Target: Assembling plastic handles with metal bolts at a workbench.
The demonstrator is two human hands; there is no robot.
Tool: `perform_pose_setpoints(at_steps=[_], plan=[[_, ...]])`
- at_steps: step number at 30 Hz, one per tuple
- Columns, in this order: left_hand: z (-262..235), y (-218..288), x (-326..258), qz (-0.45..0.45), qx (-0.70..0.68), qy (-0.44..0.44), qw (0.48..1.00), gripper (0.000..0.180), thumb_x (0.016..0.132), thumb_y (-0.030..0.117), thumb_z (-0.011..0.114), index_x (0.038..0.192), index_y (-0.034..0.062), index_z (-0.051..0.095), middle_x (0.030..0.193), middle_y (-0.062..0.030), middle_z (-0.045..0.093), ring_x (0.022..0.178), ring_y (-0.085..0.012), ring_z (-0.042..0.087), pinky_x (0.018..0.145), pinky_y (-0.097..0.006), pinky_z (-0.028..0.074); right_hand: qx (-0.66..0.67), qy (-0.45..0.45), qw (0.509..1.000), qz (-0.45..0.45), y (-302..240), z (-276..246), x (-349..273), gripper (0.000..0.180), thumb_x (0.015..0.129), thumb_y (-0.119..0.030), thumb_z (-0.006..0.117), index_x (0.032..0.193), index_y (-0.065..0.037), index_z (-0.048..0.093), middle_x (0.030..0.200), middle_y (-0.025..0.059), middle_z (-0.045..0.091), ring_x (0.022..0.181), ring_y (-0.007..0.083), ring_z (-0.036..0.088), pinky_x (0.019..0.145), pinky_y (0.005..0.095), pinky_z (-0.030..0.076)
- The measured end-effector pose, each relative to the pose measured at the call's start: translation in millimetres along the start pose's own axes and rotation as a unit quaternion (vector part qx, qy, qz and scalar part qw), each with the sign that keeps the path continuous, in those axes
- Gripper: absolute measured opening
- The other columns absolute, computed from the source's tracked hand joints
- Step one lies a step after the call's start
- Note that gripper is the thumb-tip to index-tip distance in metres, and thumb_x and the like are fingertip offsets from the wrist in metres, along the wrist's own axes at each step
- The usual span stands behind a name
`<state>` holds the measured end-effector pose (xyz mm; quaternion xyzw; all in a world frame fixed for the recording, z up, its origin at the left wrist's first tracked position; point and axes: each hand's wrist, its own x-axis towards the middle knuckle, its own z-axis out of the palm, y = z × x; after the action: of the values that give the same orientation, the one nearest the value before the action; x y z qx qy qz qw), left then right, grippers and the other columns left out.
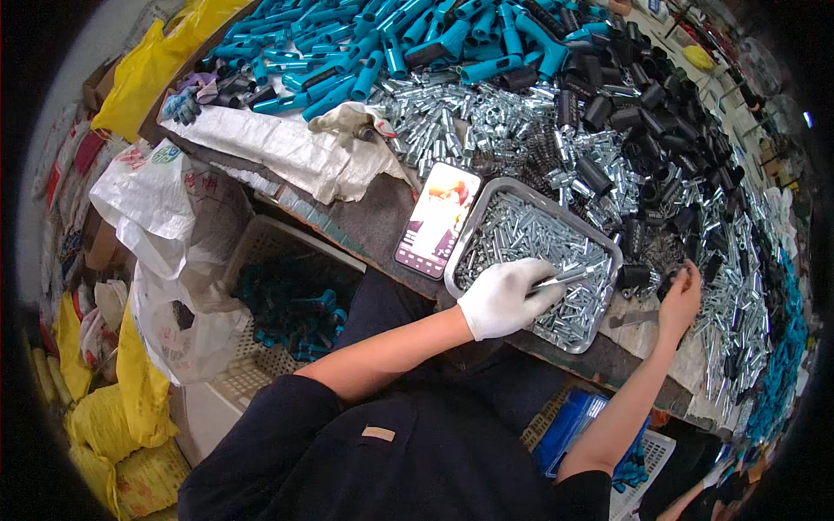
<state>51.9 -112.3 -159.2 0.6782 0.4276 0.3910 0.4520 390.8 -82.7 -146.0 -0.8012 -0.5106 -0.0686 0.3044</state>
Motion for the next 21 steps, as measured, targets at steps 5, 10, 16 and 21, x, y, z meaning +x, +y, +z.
perform_pose_setpoints(at_steps=[5,10,16,21], plan=[[-0.2,5.4,-1.4,-0.024,0.017,-0.012,0.999,0.028,0.087,0.024,0.064,0.102,0.0009,0.066,0.093,-0.0203,0.065,0.086,-0.033,0.066,0.076,-0.039,0.051,0.077,-0.022,0.997,0.01,39.6,5.5,17.7,0.029,0.099,-0.025,0.051,0.119,-0.006,0.06,0.104,0.0058,0.065,0.09,0.0148,0.061,0.075,0.0261,0.048],[-0.1,3.4,-3.5,-0.007,0.025,-0.008,1.0,0.029,0.087,0.021,0.065,0.103,-0.0025,0.065,0.094,-0.0207,0.066,0.086,-0.0327,0.066,0.077,-0.038,0.051,0.222,-0.067,0.964,0.127,22.6,-3.3,8.0,0.03,0.097,-0.027,0.054,0.119,-0.008,0.062,0.103,0.0032,0.065,0.09,0.0136,0.06,0.071,0.0248,0.05],[1.5,4.1,-2.2,0.0,0.03,-0.006,1.0,0.029,0.087,0.022,0.064,0.103,-0.0027,0.064,0.094,-0.0208,0.066,0.086,-0.0328,0.066,0.078,-0.038,0.051,0.266,-0.058,0.95,0.15,37.1,-11.2,8.0,0.031,0.097,-0.031,0.055,0.116,-0.007,0.063,0.101,-0.0019,0.065,0.081,0.0049,0.053,0.058,0.0206,0.043],[3.1,0.3,-2.4,0.007,0.044,-0.001,0.999,0.03,0.087,0.022,0.064,0.103,-0.0027,0.065,0.092,-0.0198,0.066,0.085,-0.0321,0.066,0.077,-0.038,0.05,0.303,-0.064,0.939,0.148,29.5,-8.6,8.0,0.031,0.1,-0.027,0.051,0.118,-0.004,0.062,0.109,0.0031,0.066,0.076,0.0052,0.049,0.056,0.0185,0.039]])
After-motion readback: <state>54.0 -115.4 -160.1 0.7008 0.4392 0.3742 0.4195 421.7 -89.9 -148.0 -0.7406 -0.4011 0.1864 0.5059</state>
